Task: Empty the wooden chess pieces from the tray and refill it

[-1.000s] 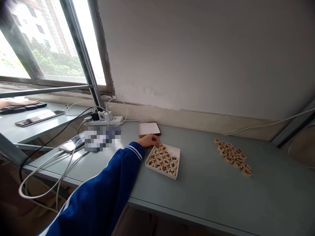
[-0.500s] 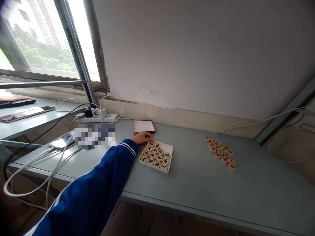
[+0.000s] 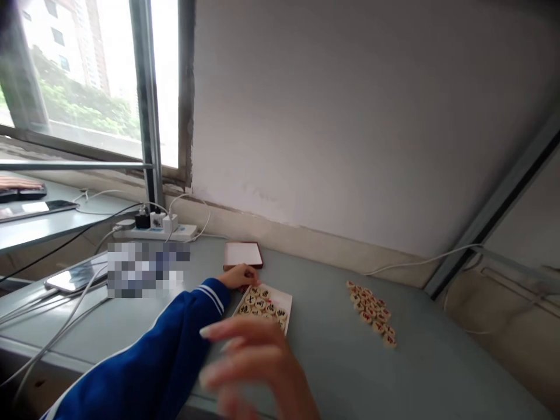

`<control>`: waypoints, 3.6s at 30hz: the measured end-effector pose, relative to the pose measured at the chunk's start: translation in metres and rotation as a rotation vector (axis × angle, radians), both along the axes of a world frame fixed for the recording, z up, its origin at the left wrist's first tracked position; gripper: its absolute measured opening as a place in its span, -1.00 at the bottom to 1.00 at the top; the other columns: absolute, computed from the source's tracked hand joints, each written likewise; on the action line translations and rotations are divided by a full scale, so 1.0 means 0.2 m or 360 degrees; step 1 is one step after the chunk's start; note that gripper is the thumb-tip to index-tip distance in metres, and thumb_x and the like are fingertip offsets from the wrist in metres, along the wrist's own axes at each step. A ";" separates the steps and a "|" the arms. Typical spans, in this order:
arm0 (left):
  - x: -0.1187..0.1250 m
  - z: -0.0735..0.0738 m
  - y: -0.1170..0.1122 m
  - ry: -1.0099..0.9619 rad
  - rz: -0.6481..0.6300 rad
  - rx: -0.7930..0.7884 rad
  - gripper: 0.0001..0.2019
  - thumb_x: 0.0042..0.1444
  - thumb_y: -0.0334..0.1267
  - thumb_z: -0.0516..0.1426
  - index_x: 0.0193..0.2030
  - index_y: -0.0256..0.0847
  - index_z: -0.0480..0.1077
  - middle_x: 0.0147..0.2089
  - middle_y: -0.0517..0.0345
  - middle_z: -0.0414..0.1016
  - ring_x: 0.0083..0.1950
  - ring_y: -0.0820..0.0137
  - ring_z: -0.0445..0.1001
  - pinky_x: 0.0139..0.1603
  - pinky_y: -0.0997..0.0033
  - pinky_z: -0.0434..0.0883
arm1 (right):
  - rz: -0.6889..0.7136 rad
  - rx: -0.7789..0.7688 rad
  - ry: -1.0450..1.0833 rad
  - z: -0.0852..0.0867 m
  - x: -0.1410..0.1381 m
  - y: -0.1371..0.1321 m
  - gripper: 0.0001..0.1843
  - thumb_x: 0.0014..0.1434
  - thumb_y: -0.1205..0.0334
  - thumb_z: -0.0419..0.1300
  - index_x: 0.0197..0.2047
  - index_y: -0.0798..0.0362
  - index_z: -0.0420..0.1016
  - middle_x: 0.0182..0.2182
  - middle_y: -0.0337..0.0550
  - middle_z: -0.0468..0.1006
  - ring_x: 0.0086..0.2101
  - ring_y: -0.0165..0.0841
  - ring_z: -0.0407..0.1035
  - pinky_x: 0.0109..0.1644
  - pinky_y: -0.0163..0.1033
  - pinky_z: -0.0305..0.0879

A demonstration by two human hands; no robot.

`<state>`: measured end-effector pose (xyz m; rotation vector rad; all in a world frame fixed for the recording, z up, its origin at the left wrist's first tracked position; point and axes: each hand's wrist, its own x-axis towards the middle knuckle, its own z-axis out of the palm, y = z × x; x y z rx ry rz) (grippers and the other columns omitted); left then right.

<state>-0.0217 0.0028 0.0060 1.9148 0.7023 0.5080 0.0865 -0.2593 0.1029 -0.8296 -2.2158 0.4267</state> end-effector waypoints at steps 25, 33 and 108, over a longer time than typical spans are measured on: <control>0.01 0.02 -0.01 0.0063 -0.0021 0.0001 -0.52 -0.23 0.16 0.14 -0.52 -0.32 0.29 -0.72 0.30 0.20 -0.69 0.58 0.14 -0.68 0.56 0.09 | -0.0672 0.0509 -0.1070 -0.33 0.28 0.72 -0.72 0.06 0.34 0.13 -0.12 -0.06 0.37 -0.17 -0.16 0.32 -0.15 -0.30 0.19 -0.17 -0.18 0.23; 0.01 0.00 0.00 0.0062 0.0016 0.0021 -0.54 -0.24 0.15 0.15 -0.56 -0.30 0.25 -0.73 0.32 0.18 -0.70 0.58 0.13 -0.69 0.58 0.05 | -0.0756 0.0489 -0.1059 -0.33 0.29 0.73 -0.76 0.04 0.26 0.17 -0.16 -0.01 0.41 -0.09 -0.12 0.29 -0.09 -0.24 0.13 -0.12 -0.12 0.19; 0.02 0.06 -0.03 0.0162 -0.0030 -0.0033 -0.60 -0.23 0.02 0.19 -0.41 -0.34 0.40 -0.61 0.24 0.29 -0.62 0.57 0.20 -0.63 0.58 0.16 | -0.1637 -0.0145 -0.0715 -0.36 1.19 0.54 -0.86 -0.10 0.27 0.18 -0.38 0.06 0.45 -0.28 0.08 0.38 -0.16 -0.10 0.20 -0.14 -0.02 0.12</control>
